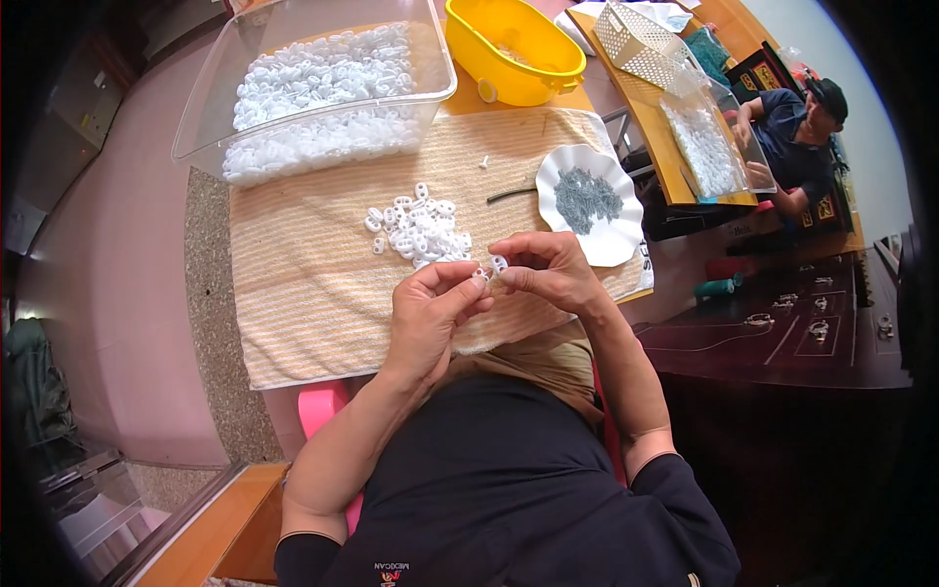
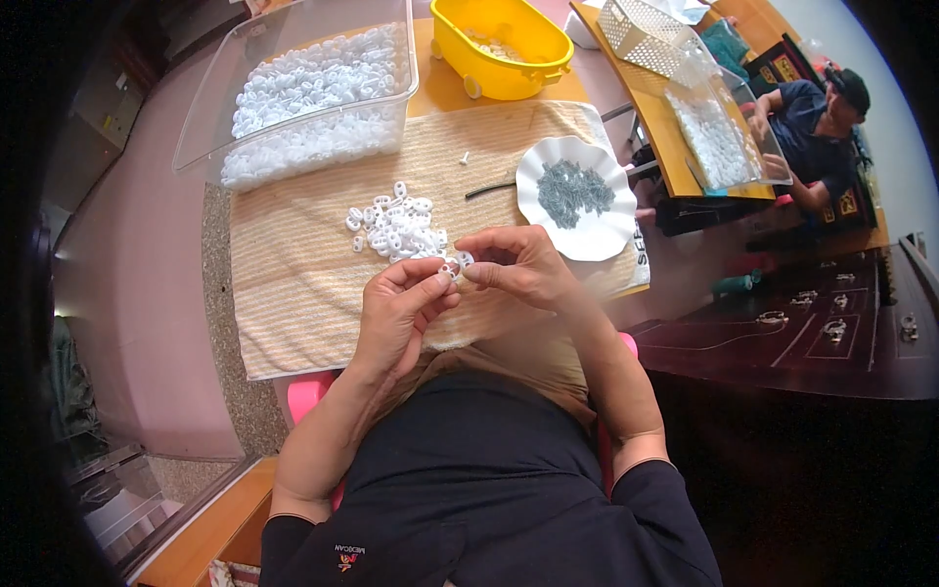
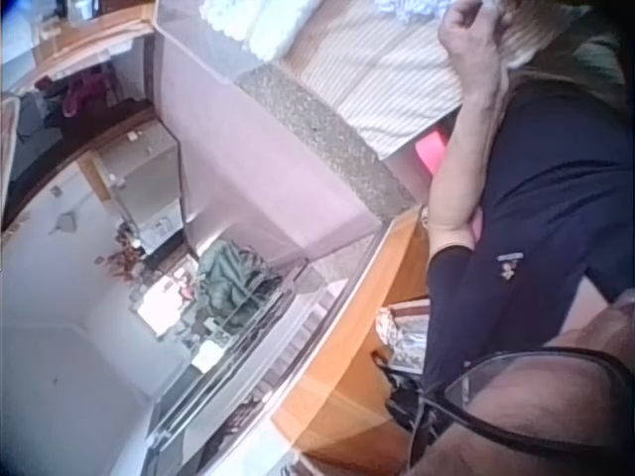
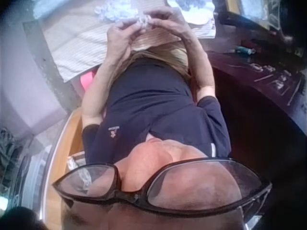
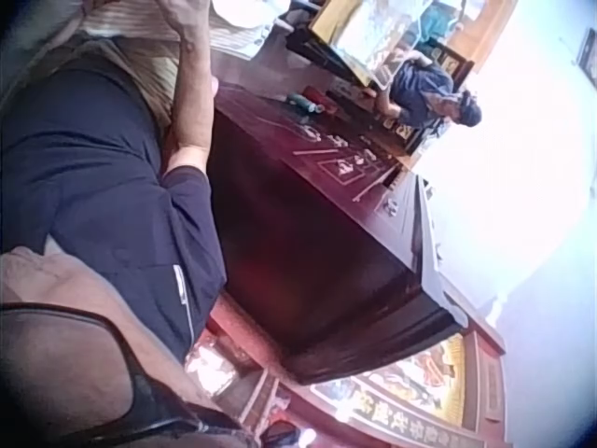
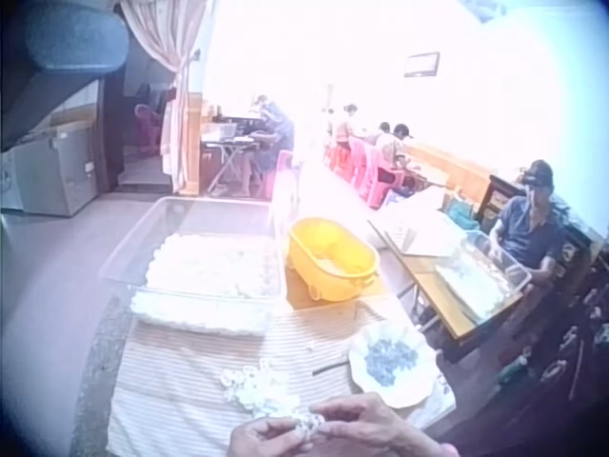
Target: Assembling small plastic components by inserting metal pins manually.
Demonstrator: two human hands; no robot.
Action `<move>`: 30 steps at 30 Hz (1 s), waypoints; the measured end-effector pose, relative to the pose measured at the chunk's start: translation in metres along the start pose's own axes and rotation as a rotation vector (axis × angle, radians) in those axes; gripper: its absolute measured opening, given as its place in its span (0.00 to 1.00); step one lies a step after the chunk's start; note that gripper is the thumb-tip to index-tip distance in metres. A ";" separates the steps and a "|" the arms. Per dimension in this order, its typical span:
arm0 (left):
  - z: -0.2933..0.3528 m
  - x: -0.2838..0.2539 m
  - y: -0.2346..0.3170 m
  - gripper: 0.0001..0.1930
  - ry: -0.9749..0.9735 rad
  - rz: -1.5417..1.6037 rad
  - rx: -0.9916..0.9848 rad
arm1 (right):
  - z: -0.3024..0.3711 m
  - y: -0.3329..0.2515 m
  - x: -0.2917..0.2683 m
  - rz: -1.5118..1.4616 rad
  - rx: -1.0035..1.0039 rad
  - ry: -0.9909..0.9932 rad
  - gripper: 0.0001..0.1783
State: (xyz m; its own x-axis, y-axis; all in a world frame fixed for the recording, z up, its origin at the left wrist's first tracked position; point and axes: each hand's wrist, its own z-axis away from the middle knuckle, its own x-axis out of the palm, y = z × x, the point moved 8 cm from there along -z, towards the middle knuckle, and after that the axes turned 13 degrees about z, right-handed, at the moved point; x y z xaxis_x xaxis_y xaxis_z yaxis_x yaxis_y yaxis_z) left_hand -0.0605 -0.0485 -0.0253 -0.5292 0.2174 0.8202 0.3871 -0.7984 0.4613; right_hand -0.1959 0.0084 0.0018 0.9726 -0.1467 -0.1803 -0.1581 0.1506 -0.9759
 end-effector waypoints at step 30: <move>-0.001 -0.002 -0.005 0.09 -0.006 -0.005 -0.024 | 0.001 0.000 0.010 -0.062 0.043 -0.028 0.17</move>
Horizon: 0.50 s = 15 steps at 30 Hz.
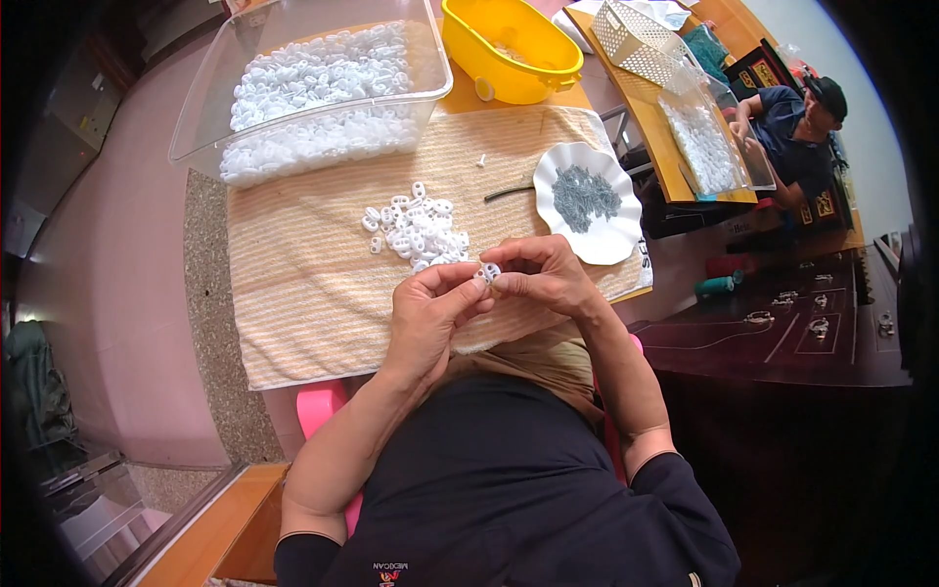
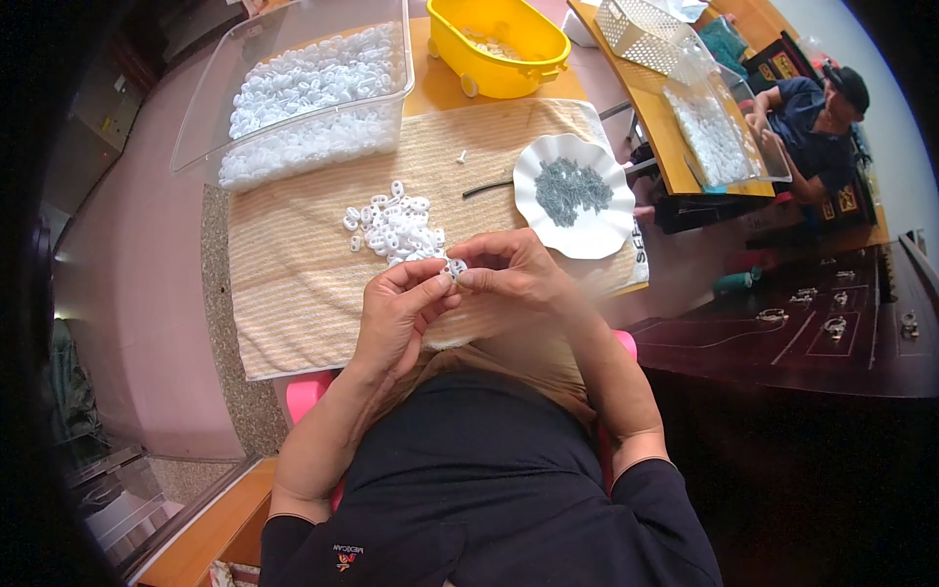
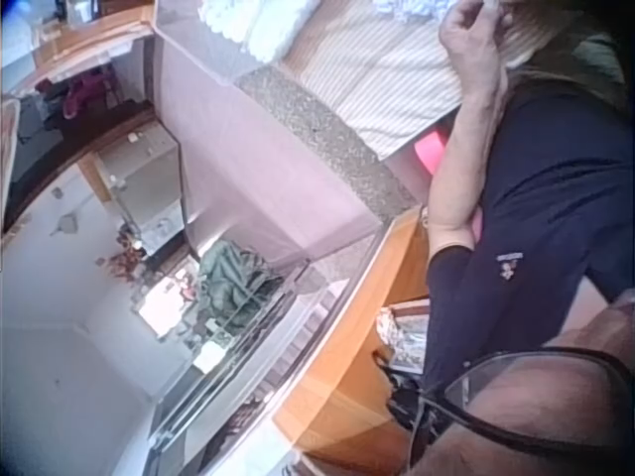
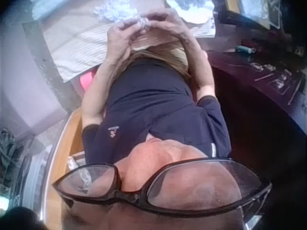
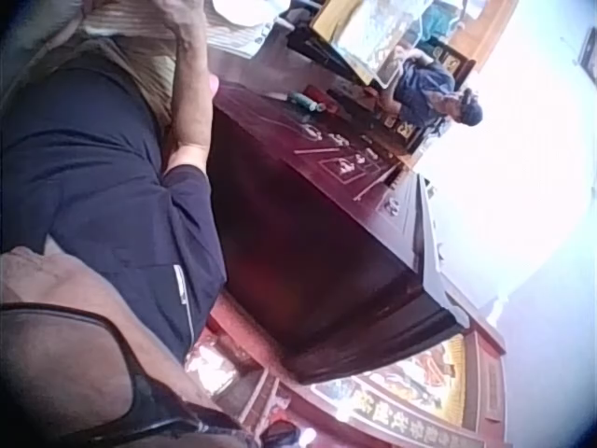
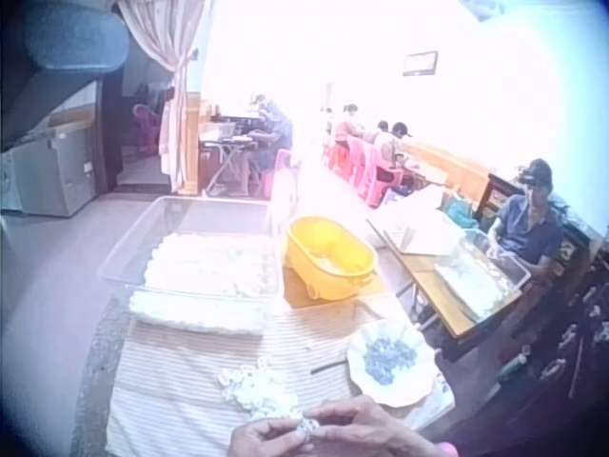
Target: Assembling small plastic components by inserting metal pins manually.
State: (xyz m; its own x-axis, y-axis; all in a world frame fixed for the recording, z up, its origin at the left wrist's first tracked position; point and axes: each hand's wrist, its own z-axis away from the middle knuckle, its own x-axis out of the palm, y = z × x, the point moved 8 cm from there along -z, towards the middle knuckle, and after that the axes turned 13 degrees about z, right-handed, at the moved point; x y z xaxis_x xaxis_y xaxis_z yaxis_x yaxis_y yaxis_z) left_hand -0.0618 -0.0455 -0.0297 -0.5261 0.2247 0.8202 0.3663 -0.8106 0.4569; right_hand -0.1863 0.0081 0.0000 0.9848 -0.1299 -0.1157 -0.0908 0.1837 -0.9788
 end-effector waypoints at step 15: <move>0.000 0.000 -0.004 0.08 0.000 0.017 -0.050 | 0.001 0.010 0.000 -0.045 0.013 -0.012 0.16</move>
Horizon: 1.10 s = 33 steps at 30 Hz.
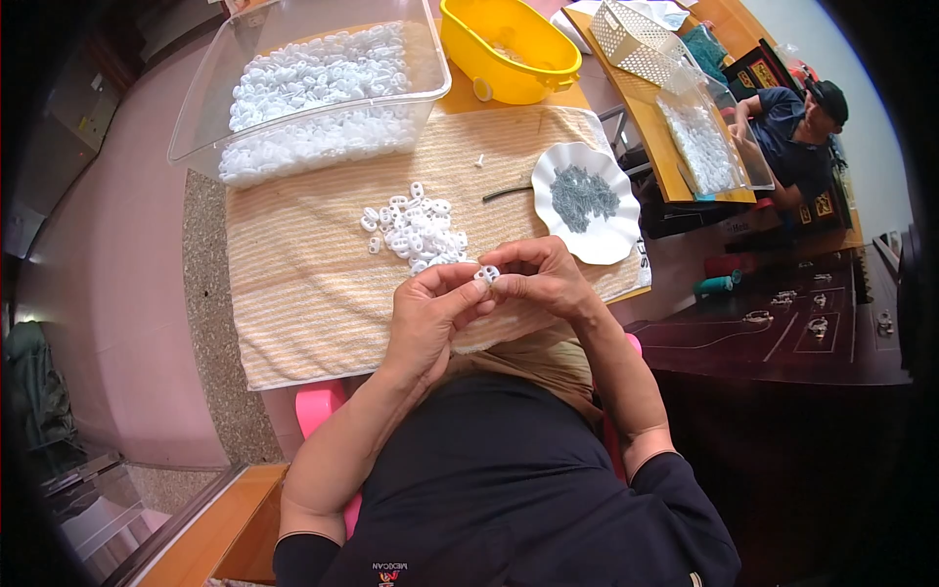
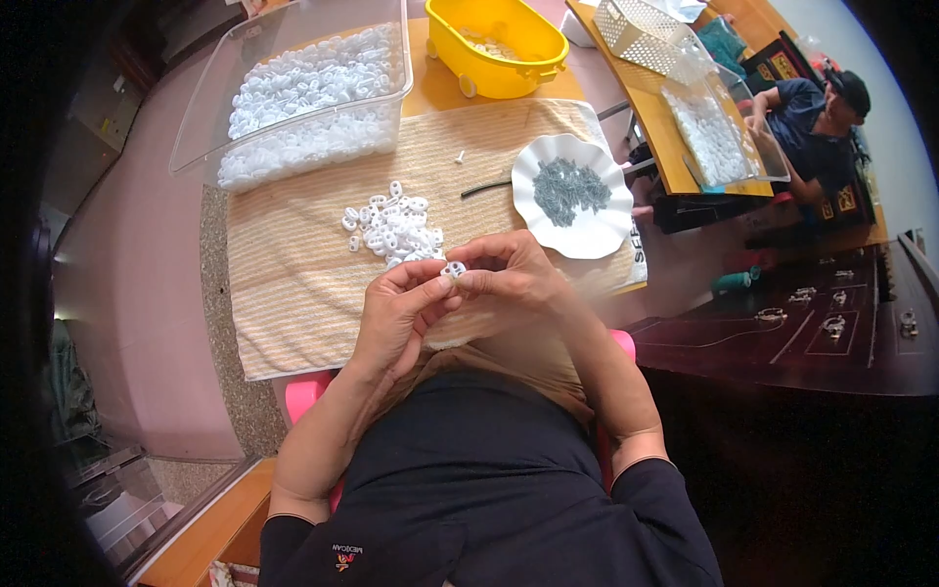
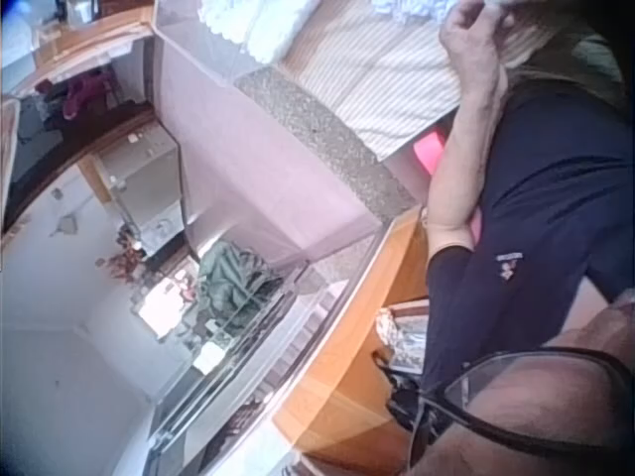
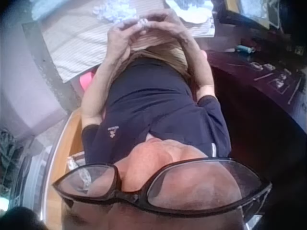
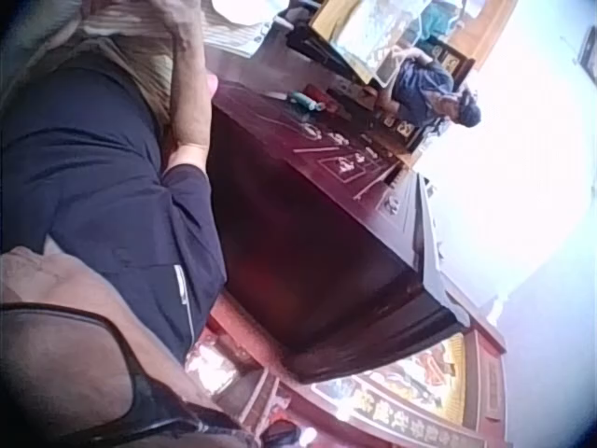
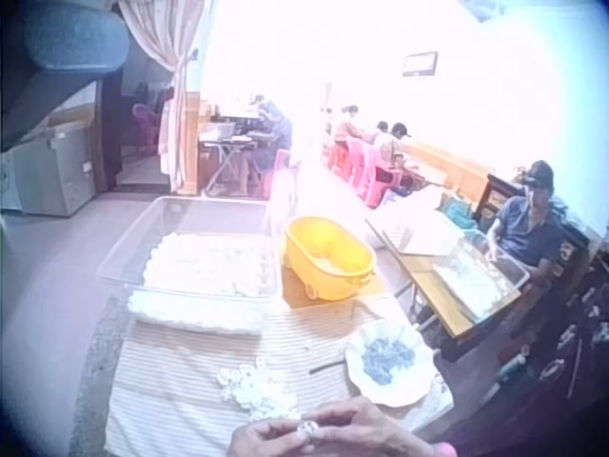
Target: Assembling small plastic components by inserting metal pins manually.
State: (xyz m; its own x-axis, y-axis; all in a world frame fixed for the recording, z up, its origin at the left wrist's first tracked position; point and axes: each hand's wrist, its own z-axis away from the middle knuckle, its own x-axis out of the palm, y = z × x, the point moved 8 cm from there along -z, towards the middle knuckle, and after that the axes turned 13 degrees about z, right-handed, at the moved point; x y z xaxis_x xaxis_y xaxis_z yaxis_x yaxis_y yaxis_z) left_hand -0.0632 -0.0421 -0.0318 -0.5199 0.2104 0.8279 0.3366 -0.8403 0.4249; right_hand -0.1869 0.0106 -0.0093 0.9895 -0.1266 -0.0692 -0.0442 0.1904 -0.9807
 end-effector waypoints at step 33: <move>0.002 0.013 -0.006 0.04 -0.137 0.146 -0.130 | 0.002 -0.012 0.006 -0.153 -0.210 -0.014 0.15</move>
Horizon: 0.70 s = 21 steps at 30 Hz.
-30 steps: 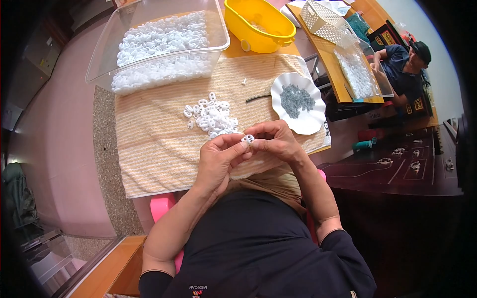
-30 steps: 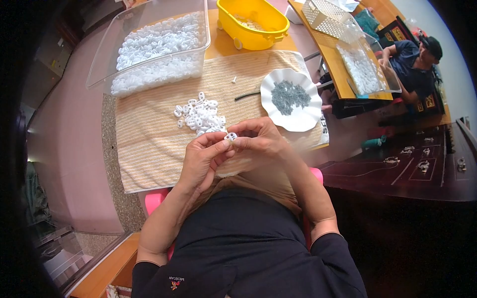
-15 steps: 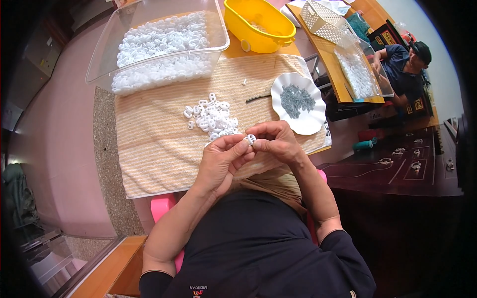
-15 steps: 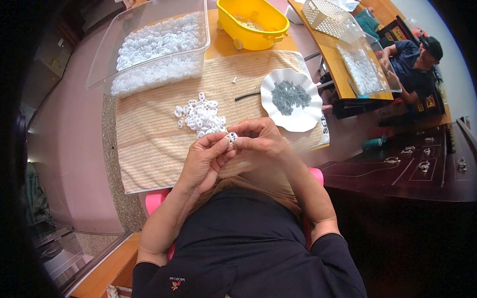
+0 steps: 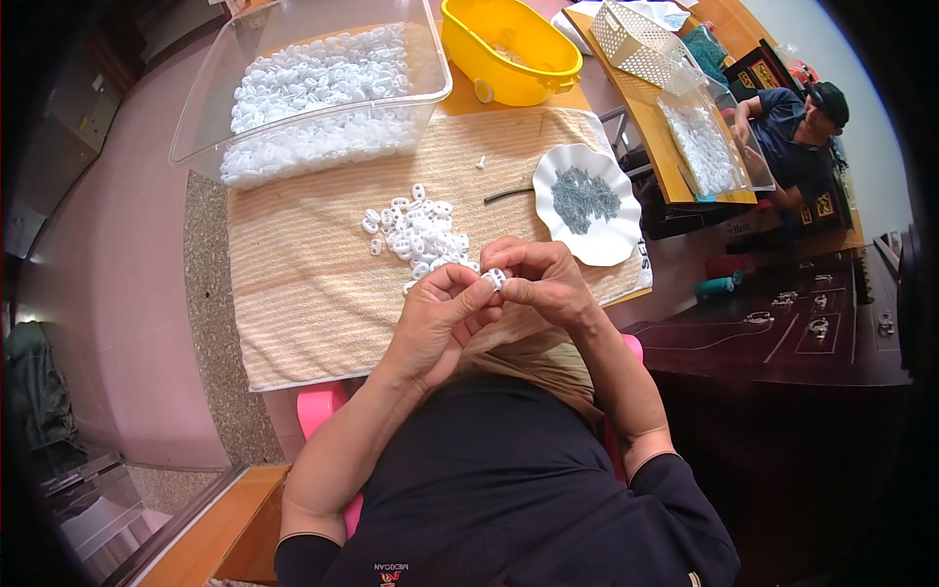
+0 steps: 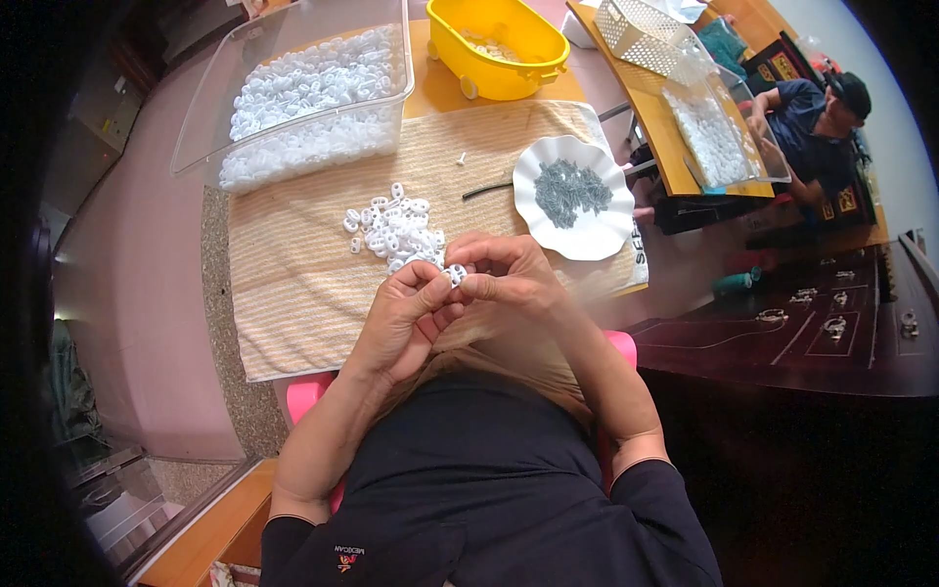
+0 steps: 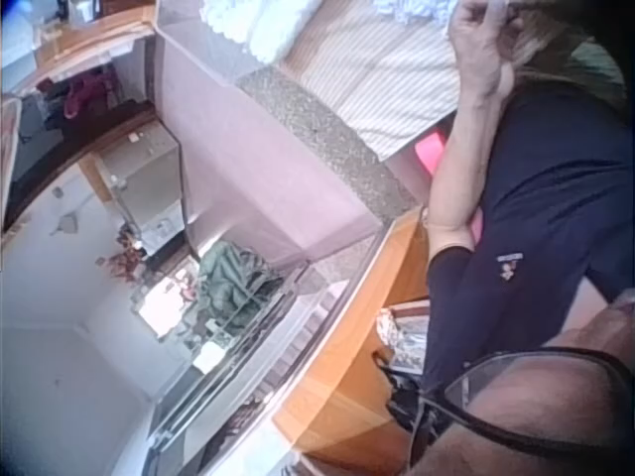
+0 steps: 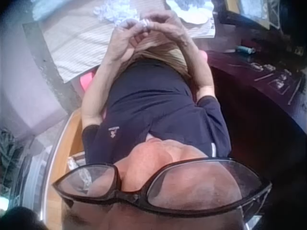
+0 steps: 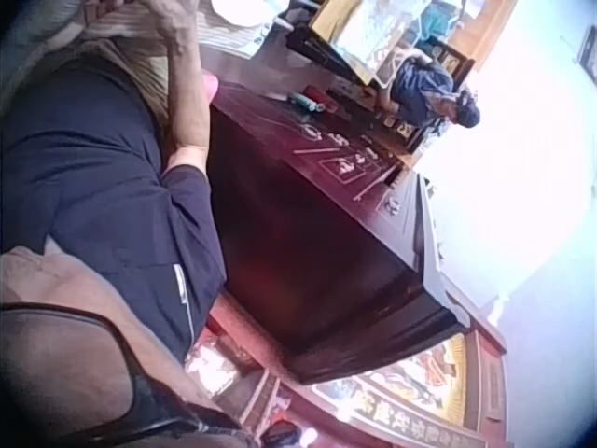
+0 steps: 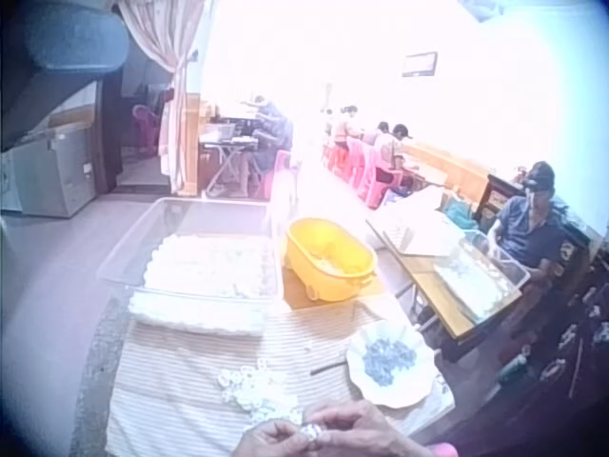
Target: Assembling small plastic components by inserting metal pins manually.
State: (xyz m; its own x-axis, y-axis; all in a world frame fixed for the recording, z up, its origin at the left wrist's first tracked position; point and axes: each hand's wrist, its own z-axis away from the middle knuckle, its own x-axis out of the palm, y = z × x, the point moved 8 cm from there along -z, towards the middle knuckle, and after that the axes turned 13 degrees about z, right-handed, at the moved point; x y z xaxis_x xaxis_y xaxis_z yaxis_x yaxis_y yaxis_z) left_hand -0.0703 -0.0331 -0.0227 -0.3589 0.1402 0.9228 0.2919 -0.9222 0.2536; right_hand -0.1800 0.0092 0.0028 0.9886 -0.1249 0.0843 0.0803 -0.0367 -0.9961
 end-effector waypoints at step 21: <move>0.002 0.005 0.000 0.04 -0.033 -0.026 0.087 | 0.002 -0.023 0.010 0.175 -0.118 0.022 0.15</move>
State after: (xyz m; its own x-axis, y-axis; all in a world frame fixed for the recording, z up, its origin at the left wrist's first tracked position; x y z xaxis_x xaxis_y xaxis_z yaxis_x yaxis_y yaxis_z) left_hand -0.0702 -0.0314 -0.0172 -0.3382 0.1766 0.9243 0.3597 -0.8834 0.3004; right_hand -0.1719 0.0109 0.0260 0.9830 -0.1615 -0.0874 -0.1088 -0.1286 -0.9857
